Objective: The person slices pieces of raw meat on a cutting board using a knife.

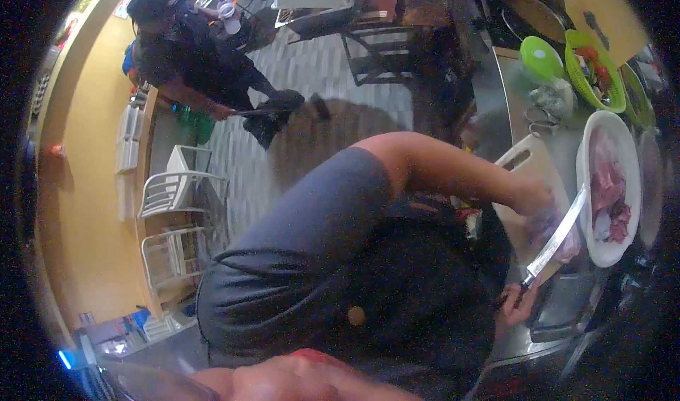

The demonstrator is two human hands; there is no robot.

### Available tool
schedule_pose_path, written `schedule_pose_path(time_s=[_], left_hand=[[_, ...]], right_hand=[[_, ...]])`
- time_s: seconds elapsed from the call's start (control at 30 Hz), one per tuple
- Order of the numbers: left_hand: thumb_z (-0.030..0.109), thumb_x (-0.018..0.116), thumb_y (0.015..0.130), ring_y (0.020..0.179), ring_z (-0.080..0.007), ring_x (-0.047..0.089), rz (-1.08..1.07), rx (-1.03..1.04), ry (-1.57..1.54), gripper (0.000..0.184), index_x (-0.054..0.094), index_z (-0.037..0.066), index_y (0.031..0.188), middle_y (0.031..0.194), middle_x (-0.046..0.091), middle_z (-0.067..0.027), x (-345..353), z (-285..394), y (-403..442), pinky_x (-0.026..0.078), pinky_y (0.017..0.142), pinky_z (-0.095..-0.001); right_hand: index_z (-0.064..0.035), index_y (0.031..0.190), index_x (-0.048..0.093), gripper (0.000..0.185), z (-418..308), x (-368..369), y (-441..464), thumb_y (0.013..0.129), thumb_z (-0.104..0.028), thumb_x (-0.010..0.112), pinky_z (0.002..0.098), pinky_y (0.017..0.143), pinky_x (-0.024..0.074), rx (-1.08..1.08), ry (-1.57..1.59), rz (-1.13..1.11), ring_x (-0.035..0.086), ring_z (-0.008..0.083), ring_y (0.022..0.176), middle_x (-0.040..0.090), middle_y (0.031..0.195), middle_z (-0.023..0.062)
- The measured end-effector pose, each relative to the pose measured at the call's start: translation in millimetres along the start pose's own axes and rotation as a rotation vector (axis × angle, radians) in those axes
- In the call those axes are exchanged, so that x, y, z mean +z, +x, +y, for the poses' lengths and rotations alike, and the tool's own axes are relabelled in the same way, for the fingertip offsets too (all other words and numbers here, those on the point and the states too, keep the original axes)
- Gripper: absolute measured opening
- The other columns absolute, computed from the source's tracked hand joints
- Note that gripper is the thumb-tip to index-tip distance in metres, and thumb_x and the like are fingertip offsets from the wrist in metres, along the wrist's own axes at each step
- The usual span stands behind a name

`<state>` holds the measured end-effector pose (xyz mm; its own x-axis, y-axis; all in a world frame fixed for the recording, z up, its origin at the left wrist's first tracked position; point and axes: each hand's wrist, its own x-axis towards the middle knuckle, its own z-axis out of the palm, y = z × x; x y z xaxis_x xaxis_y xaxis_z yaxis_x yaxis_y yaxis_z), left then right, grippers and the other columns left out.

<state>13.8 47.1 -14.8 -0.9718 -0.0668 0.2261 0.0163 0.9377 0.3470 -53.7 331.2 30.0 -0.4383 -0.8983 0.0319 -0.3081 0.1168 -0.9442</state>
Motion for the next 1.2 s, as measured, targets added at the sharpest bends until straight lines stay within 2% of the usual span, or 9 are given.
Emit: schedule_pose_path(time_s=[0.17,0.27,0.57,0.7,0.83,0.93,1.03,1.1,1.2], left_hand=[[0.033,0.059,0.08,0.091,-0.0262,0.059,-0.036,0.151,-0.339,0.029,0.062,0.019,0.106,0.097,0.064,-0.0064,-38,9,-25,0.047,0.075,-0.0424],[0.039,0.063,0.078,0.091,-0.0256,0.059,-0.027,0.052,0.045,0.036,0.063,0.018,0.106,0.103,0.064,-0.0054,-25,28,-17,0.046,0.074,-0.0388],[0.052,0.072,0.068,0.081,-0.0284,0.06,-0.286,0.009,-0.277,0.056,0.061,0.017,0.11,0.093,0.067,-0.0084,-34,27,1,0.046,0.074,-0.038],[0.055,0.072,0.067,0.086,-0.0285,0.061,-0.036,0.432,-0.752,0.068,0.055,0.016,0.12,0.097,0.066,-0.0116,-42,25,0,0.045,0.078,-0.0384],[0.049,0.073,0.068,0.087,-0.028,0.061,-0.083,0.277,-0.502,0.066,0.055,0.014,0.121,0.101,0.066,-0.0121,-35,18,3,0.045,0.079,-0.0377],[0.053,0.076,0.056,0.071,-0.0246,0.063,0.027,0.006,-0.379,0.047,0.072,0.02,0.088,0.082,0.068,-0.0056,2,-19,-13,0.048,0.068,-0.0344],[0.042,0.077,0.055,0.078,-0.0222,0.064,-0.017,-0.501,-0.37,0.05,0.07,0.025,0.101,0.088,0.069,-0.0037,-55,13,-35,0.049,0.073,-0.0333],[0.035,0.077,0.061,0.06,-0.0268,0.06,0.18,-0.493,-0.49,0.038,0.067,0.002,0.078,0.069,0.065,-0.0123,-22,3,-37,0.047,0.06,-0.0383],[0.011,0.07,0.065,0.072,-0.0294,0.064,0.091,-0.304,-0.463,0.03,0.067,0.006,0.094,0.081,0.065,-0.0161,-22,7,-40,0.051,0.067,-0.0377]], right_hand=[[-0.0012,0.138,0.034,0.051,-45,19,2,0.089,-0.002,0.048,0.0206,0.045,0.0338,0.007,0.034,0.003,0.042,0.0079,0.05,0.055,0.072,0.0051],[-0.0036,0.139,0.032,0.051,-39,12,11,0.09,-0.003,0.047,0.0203,0.044,0.0346,-0.028,-0.057,-0.006,0.042,0.008,0.049,0.054,0.075,0.0057],[-0.0089,0.141,0.03,0.053,-44,10,8,0.091,-0.004,0.047,0.0202,0.045,0.0353,0.049,0.085,-0.05,0.042,0.0071,0.05,0.052,0.074,0.0042],[-0.0069,0.14,0.032,0.052,-28,-1,10,0.091,-0.003,0.047,0.0201,0.047,0.0373,-0.042,-0.036,-0.06,0.046,0.0081,0.054,0.055,0.077,0.0057],[-0.0031,0.138,0.035,0.049,-24,0,8,0.091,-0.004,0.048,0.0199,0.051,0.0386,-0.219,-0.257,-0.037,0.048,0.0086,0.059,0.057,0.081,0.0064],[0.001,0.135,0.038,0.048,-43,15,-3,0.089,-0.008,0.052,0.02,0.054,0.0379,0.09,0.005,0.026,0.046,0.0071,0.063,0.056,0.081,0.0037],[-0.0017,0.132,0.044,0.048,-54,25,-3,0.086,-0.011,0.054,0.0223,0.061,0.0409,0.19,-0.185,0.136,0.048,0.008,0.069,0.058,0.089,0.003],[-0.004,0.133,0.045,0.05,-33,25,-10,0.085,-0.012,0.056,0.0252,0.076,0.0428,0.392,-0.021,0.169,0.05,0.01,0.082,0.058,0.104,0.0057],[-0.0023,0.132,0.045,0.048,-21,32,-19,0.086,-0.009,0.055,0.0314,0.098,0.0373,0.127,-0.124,0.199,0.052,0.0204,0.114,0.053,0.127,0.014]])
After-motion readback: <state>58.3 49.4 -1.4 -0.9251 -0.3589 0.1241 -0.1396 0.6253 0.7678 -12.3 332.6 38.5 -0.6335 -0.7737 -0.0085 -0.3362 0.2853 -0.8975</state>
